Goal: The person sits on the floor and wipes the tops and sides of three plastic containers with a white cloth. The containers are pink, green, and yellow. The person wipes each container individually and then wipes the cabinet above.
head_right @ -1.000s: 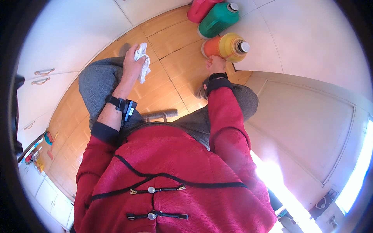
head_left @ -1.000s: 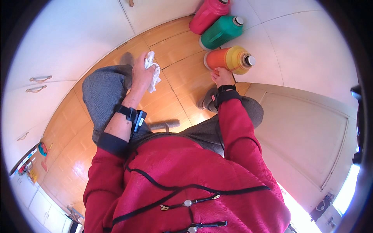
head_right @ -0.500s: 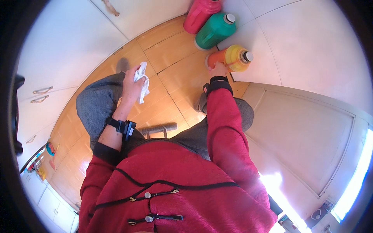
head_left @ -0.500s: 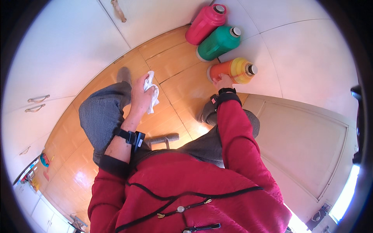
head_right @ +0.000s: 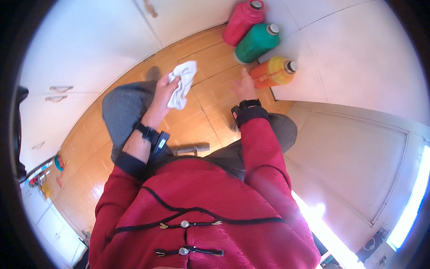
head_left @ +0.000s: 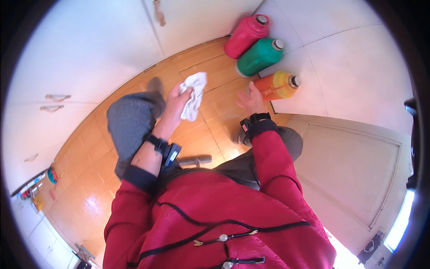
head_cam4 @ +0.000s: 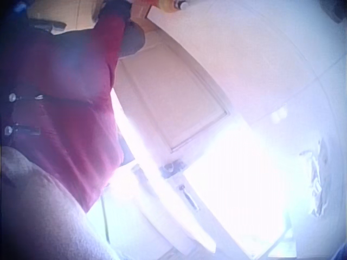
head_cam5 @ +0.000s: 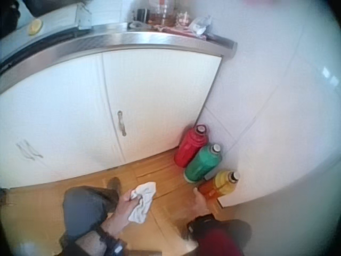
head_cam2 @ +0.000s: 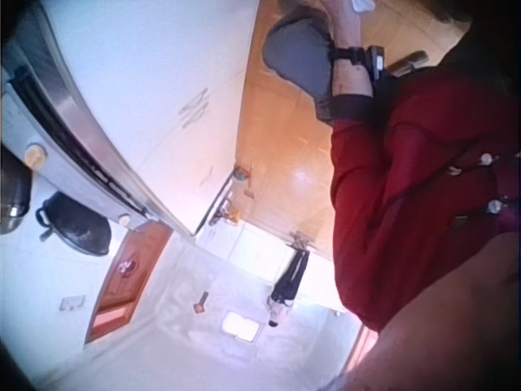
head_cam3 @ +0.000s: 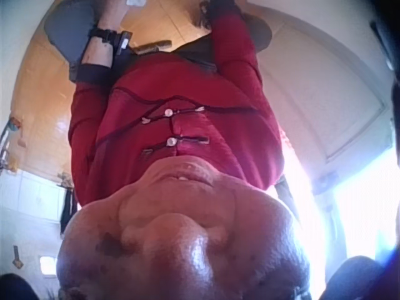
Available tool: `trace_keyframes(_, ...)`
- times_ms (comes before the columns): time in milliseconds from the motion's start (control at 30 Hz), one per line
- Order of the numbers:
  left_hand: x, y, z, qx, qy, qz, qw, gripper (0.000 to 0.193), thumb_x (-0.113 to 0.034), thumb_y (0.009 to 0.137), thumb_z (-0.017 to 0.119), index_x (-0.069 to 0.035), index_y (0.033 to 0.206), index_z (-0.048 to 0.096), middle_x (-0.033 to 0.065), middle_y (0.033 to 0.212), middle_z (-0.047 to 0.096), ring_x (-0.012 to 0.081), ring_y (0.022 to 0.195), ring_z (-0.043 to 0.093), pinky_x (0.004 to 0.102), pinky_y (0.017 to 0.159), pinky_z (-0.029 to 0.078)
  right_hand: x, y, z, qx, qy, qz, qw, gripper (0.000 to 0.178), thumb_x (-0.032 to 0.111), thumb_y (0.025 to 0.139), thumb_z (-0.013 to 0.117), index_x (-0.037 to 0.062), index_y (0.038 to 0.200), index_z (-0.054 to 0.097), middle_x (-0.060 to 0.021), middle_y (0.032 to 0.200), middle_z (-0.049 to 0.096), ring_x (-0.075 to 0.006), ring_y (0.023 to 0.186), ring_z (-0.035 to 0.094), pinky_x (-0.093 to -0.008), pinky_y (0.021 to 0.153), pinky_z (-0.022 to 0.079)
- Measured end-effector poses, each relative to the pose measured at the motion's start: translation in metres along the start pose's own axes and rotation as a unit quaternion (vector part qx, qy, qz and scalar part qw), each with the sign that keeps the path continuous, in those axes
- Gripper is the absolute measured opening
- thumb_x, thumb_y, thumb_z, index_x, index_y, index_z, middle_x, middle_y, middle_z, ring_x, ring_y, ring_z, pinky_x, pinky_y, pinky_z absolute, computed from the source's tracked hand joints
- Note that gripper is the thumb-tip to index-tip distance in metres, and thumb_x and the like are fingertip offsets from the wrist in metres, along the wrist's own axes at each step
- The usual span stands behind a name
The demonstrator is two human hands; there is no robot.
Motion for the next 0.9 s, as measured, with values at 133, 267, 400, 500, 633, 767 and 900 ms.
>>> trace_keyframes(133,-0.009,-0.015,0.027,0.141,-0.263,-0.057,0.953,0.03,-0.019,0.095,0.052,-0.002,0.12,0.052,0.0115,0.104,0.065,0.0173,0.09,0.066,0.0289,0.075,0.057,-0.039,-0.089,0.096,0.268,-0.024,0.037,0.962,0.073,0.048,0.09,0.056,0.0086,0.143,0.025,-0.0197,0.145,0.03,-0.0319,0.129,0.039,-0.0525,0.099,0.038)
trace_keyframes(267,-0.022,-0.048,0.04,0.219,-0.362,-0.09,0.901,0.043,-0.034,0.096,0.049,-0.001,0.124,0.049,0.0137,0.11,0.064,0.0244,0.098,0.065,0.0375,0.085,0.055,-0.044,-0.174,0.152,0.453,0.087,0.047,0.886,0.052,0.033,0.093,0.057,0.0056,0.134,0.041,-0.0159,0.129,0.051,-0.0277,0.119,0.05,-0.047,0.096,0.043)
trace_keyframes(400,-0.027,-0.08,0.043,0.218,-0.394,-0.108,0.886,0.057,-0.046,0.094,0.047,-0.001,0.128,0.046,0.0143,0.121,0.059,0.0256,0.112,0.058,0.0403,0.097,0.047,-0.027,-0.192,0.145,0.369,0.004,-0.105,0.923,0.03,0.012,0.094,0.054,0.0014,0.121,0.05,-0.0109,0.114,0.061,-0.022,0.102,0.061,-0.0361,0.087,0.05)
trace_keyframes(500,-0.039,-0.098,0.033,0.211,-0.355,-0.052,0.909,0.065,-0.054,0.092,0.046,0.0,0.13,0.045,0.0142,0.127,0.056,0.0255,0.119,0.053,0.0402,0.101,0.042,-0.016,-0.198,0.136,0.32,-0.019,-0.168,0.932,0.022,0.005,0.093,0.052,0.0,0.114,0.053,-0.0097,0.108,0.063,-0.0193,0.095,0.063,-0.0329,0.083,0.051)
trace_keyframes(633,-0.045,-0.11,0.026,0.218,-0.244,-0.024,0.945,0.065,-0.051,0.093,0.045,-0.002,0.135,0.042,0.0116,0.129,0.053,0.0213,0.119,0.051,0.037,0.099,0.042,-0.008,-0.208,0.128,0.27,-0.093,-0.263,0.922,0.017,0.004,0.091,0.055,-0.0001,0.107,0.057,-0.0079,0.099,0.065,-0.0145,0.085,0.063,-0.0292,0.076,0.051)
trace_keyframes(767,-0.043,-0.115,0.013,0.146,-0.018,0.026,0.989,0.041,-0.021,0.09,0.062,0.002,0.122,0.051,0.008,0.108,0.062,0.0146,0.096,0.061,0.0293,0.085,0.049,-0.014,-0.218,0.129,0.255,-0.158,-0.338,0.892,0.014,0.007,0.089,0.06,0.0002,0.101,0.059,-0.0052,0.092,0.064,-0.0107,0.079,0.059,-0.0266,0.07,0.049)
trace_keyframes(900,-0.044,-0.122,-0.005,0.052,0.028,0.027,0.998,0.026,-0.01,0.088,0.062,0.004,0.11,0.058,0.0082,0.095,0.066,0.0134,0.084,0.063,0.0266,0.077,0.05,-0.014,-0.219,0.113,0.194,-0.183,-0.37,0.89,0.014,0.007,0.089,0.061,0.0014,0.101,0.058,-0.0045,0.095,0.065,-0.0103,0.083,0.06,-0.0237,0.072,0.049)
Point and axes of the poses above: each hand's wrist, its own y-axis towards the middle knuckle, its own z-axis out of the palm, x = y × z, the point moved 10 cm from there along y, towards the middle knuckle
